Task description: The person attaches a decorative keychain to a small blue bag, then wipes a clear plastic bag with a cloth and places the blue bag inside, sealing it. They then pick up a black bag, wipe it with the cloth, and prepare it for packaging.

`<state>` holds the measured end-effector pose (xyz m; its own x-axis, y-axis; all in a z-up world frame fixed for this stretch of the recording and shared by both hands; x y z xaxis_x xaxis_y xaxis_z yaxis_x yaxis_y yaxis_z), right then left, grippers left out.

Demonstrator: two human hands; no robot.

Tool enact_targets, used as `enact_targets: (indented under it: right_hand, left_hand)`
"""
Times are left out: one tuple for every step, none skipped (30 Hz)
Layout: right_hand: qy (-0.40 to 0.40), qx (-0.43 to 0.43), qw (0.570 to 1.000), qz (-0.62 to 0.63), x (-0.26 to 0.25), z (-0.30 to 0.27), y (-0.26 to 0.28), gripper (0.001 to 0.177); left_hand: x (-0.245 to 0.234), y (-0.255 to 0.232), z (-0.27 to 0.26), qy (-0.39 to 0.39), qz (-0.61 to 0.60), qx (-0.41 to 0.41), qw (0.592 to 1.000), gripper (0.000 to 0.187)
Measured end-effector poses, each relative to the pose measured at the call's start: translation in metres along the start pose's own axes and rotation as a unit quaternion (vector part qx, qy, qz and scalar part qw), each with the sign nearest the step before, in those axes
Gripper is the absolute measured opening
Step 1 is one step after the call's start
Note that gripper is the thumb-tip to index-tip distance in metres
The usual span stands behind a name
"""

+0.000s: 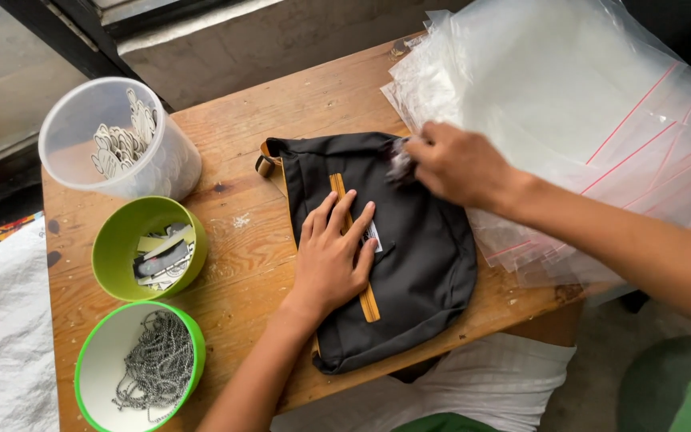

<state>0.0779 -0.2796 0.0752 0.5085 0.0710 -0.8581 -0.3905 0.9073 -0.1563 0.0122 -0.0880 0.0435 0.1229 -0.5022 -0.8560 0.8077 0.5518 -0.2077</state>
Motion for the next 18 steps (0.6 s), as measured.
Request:
enact_targets:
  right_hand:
    - [0.007, 0.007, 0.996, 0.087, -0.013, 0.009, 0.014, 0.019]
    - [0.005, 0.008, 0.996, 0.087, -0.003, 0.006, 0.017, 0.019]
    - [0.007, -0.036, 0.994, 0.102, 0.006, 0.002, 0.027, 0.017]
    - [0.009, -0.080, 0.990, 0.117, 0.014, -0.003, 0.036, 0.015]
    - [0.007, -0.082, 0.989, 0.120, 0.025, 0.007, 0.024, 0.015]
    - [-0.008, -0.070, 0.996, 0.062, 0.038, 0.018, 0.011, 0.018]
    - [-0.022, -0.058, 0.998, 0.005, 0.050, 0.029, -0.003, 0.021]
    - [-0.022, -0.061, 0.998, 0.007, 0.047, 0.032, 0.011, 0.021]
    - [-0.028, -0.037, 0.998, 0.033, 0.041, 0.038, 0.021, 0.018]
    - [-0.034, -0.013, 0.998, 0.058, 0.036, 0.043, 0.031, 0.015]
    - [-0.034, -0.015, 0.998, 0.060, 0.035, 0.042, 0.044, 0.015]
    - [-0.012, -0.034, 0.991, 0.129, 0.034, 0.041, 0.060, 0.013]
    - [0.011, -0.053, 0.979, 0.197, 0.032, 0.040, 0.076, 0.011]
    - [0.010, -0.057, 0.978, 0.198, 0.046, 0.047, 0.069, 0.011]
    - [-0.025, -0.077, 0.985, 0.154, 0.057, 0.053, 0.064, 0.010]
    - [-0.061, -0.097, 0.987, 0.109, 0.067, 0.058, 0.059, 0.010]
    - [-0.062, -0.099, 0.987, 0.110, 0.070, 0.069, 0.055, 0.010]
    - [-0.103, -0.065, 0.991, 0.060, 0.071, 0.080, 0.047, 0.007]
  left_hand:
    - [-0.001, 0.000, 0.001, 0.000, -0.003, -0.004, 1.000, 0.047]
    - [0.000, 0.001, 0.001, 0.000, -0.002, -0.002, 1.000, 0.047]
    - [0.000, 0.001, 0.000, -0.001, 0.006, 0.000, 1.000, 0.044]
    - [0.001, 0.001, -0.001, -0.003, 0.015, 0.003, 1.000, 0.041]
    - [-0.001, 0.000, 0.001, -0.002, 0.017, 0.001, 1.000, 0.041]
    - [-0.003, 0.000, 0.002, -0.006, 0.011, 0.001, 1.000, 0.043]
    - [-0.004, -0.002, 0.003, -0.011, 0.005, 0.000, 1.000, 0.045]
    - [-0.004, -0.002, 0.002, -0.011, 0.007, -0.003, 1.000, 0.045]
    - [-0.005, -0.002, 0.003, -0.013, 0.005, -0.003, 1.000, 0.045]
    - [-0.005, -0.003, 0.003, -0.015, 0.003, -0.003, 1.000, 0.045]
    - [0.000, 0.000, 0.000, -0.015, 0.004, -0.006, 1.000, 0.045]
    - [0.005, 0.002, -0.002, -0.010, 0.015, -0.003, 1.000, 0.045]
    - [0.009, 0.004, -0.005, -0.006, 0.026, -0.001, 1.000, 0.045]
    - [0.005, 0.002, -0.003, -0.007, 0.028, -0.004, 1.000, 0.045]
    - [0.000, -0.001, -0.001, -0.013, 0.019, -0.001, 1.000, 0.046]
    - [-0.005, -0.004, 0.001, -0.019, 0.009, 0.001, 1.000, 0.047]
    - [-0.006, -0.004, 0.001, -0.020, 0.010, -0.001, 1.000, 0.047]
    - [-0.006, -0.004, 0.001, -0.021, 0.003, -0.003, 1.000, 0.046]
Point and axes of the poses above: each hand's wrist, its own z-axis towards the middle knuckle, its own x-axis out of the palm, y = z × x, the point moved 7 cm from there along z, towards the middle knuckle, and after that the axes turned 15 degrees about x, right-handed, at the moved point
